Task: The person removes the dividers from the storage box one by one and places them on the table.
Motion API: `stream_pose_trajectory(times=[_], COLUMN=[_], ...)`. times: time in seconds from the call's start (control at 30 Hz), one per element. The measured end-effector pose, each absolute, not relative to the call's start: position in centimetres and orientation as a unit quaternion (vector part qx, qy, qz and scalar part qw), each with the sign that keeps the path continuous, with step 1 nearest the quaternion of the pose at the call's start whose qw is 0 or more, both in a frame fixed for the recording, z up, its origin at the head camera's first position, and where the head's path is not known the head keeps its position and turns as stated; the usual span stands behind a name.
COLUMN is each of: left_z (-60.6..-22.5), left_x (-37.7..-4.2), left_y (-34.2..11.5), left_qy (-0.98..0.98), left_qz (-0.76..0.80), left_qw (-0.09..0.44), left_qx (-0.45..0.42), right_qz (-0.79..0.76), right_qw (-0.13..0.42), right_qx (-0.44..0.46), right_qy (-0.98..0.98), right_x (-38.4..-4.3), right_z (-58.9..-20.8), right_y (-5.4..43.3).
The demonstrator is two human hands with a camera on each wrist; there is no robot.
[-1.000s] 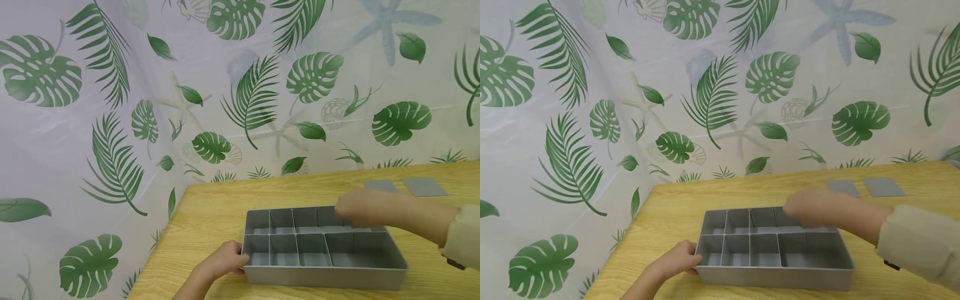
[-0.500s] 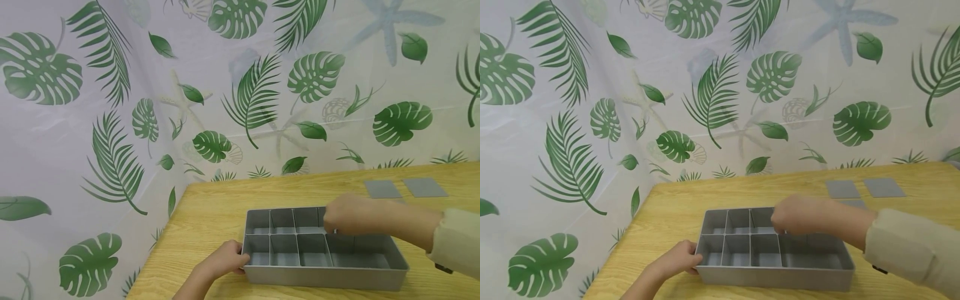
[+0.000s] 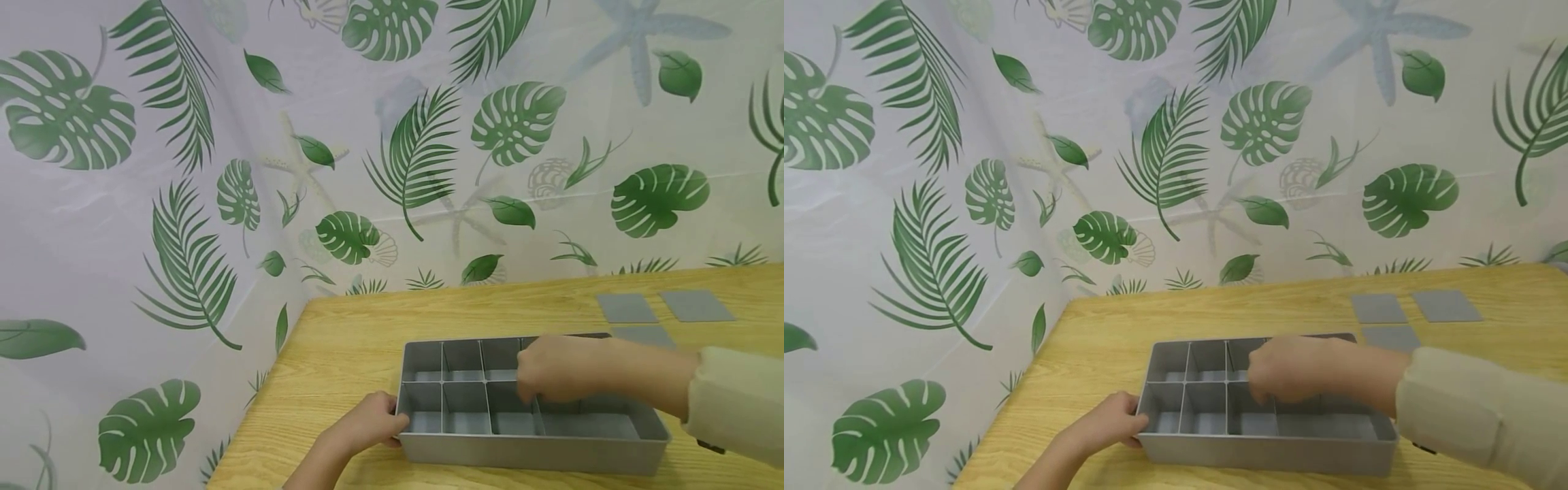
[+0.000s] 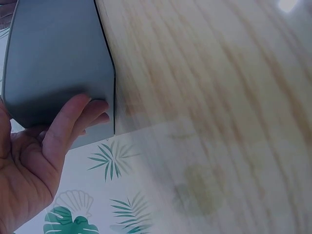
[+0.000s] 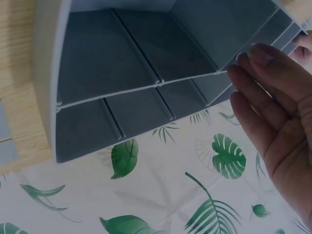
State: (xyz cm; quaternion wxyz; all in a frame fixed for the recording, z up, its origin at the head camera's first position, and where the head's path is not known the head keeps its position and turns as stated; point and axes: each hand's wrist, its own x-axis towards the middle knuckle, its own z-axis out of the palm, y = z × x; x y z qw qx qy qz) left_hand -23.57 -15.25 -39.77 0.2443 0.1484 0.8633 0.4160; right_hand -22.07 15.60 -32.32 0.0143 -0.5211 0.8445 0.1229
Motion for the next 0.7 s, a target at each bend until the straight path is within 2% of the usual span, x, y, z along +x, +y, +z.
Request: stream_pose_trajectory(times=[0.7], left_z=[-40.0], left_x=[-23.7], left_y=[-15.2], left_qy=[0.863], left_qz=[0.418], left_qw=[0.243], left_qx=[0.149], right_qz=[0.181], right_qw=[0.002], right_qx=[-0.562], right_qy=[0.807], right_x=[-21.1], right_z=[-34.0], right_y=[14.7])
